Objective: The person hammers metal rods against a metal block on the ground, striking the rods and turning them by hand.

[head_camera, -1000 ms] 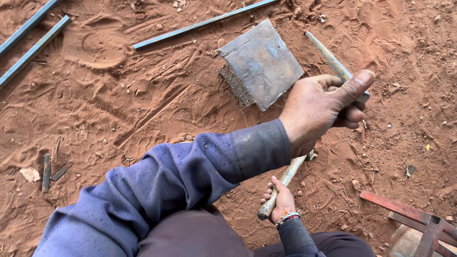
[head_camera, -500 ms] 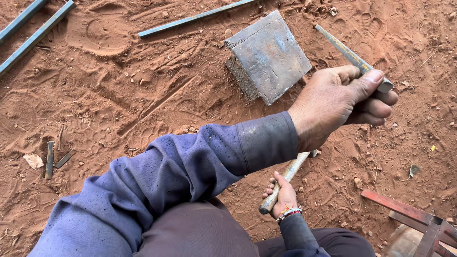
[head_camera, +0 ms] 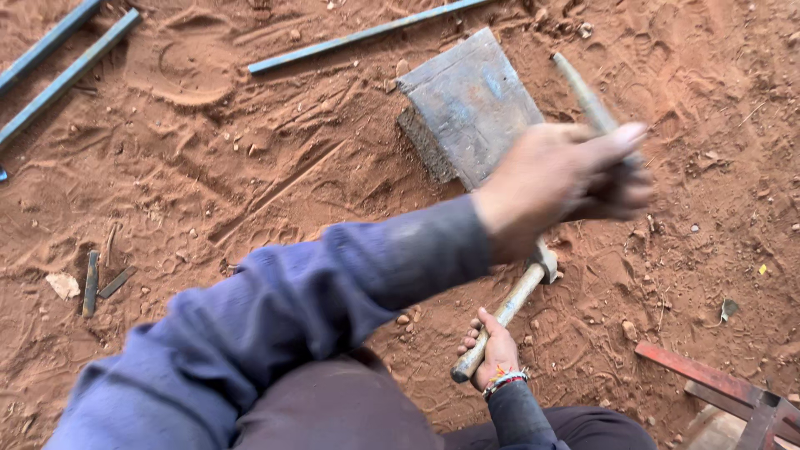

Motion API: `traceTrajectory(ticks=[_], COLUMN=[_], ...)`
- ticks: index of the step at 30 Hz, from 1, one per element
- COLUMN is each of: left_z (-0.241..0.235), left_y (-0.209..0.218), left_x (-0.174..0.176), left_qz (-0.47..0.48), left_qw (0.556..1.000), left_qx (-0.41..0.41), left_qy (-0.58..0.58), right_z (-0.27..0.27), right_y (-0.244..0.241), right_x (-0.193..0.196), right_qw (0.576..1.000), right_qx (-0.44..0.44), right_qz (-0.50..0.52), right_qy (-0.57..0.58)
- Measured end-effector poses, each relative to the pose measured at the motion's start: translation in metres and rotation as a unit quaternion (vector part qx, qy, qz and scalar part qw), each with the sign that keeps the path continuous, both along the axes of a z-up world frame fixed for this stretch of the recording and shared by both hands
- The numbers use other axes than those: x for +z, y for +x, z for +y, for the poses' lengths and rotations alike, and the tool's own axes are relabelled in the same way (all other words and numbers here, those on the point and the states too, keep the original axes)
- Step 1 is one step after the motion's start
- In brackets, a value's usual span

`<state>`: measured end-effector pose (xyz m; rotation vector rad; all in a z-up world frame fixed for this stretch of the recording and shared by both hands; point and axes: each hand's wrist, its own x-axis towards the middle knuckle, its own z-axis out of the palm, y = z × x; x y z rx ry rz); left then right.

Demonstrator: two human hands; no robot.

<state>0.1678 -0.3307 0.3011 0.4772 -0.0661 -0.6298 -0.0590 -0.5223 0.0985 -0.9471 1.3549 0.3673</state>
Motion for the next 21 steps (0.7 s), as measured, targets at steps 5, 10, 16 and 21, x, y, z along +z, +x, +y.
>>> traceTrajectory(ticks=[5, 10, 16, 21], left_z=[0.083, 0.146, 0.137, 0.076], left_y=[-0.007, -0.020, -0.014, 0.033], left_x=[-0.046, -0.121, -0.225, -0.292], left_qz=[0.037, 0.008, 0.088, -0.098], left_qw=[0.986, 0.929, 0.864, 0.823], left_qx=[-0.113, -0.138, -0.033, 0.035], left_qy=[0.120, 0.343, 0.495, 0.559], right_z=[-0.003, -0.008, -0.021, -0.006], right_y=[-0.002, -0.006, -0.012, -0.012], right_x=[-0.001, -0.010, -0.017, 0.006], right_qw=[1.000, 1.000, 0.999, 0.993], right_qx=[-0.004, -0.025, -0.026, 0.031], right_qz=[-0.007, -0.002, -0.035, -0.076], right_qy=[0.000, 0.015, -0.006, -0.084])
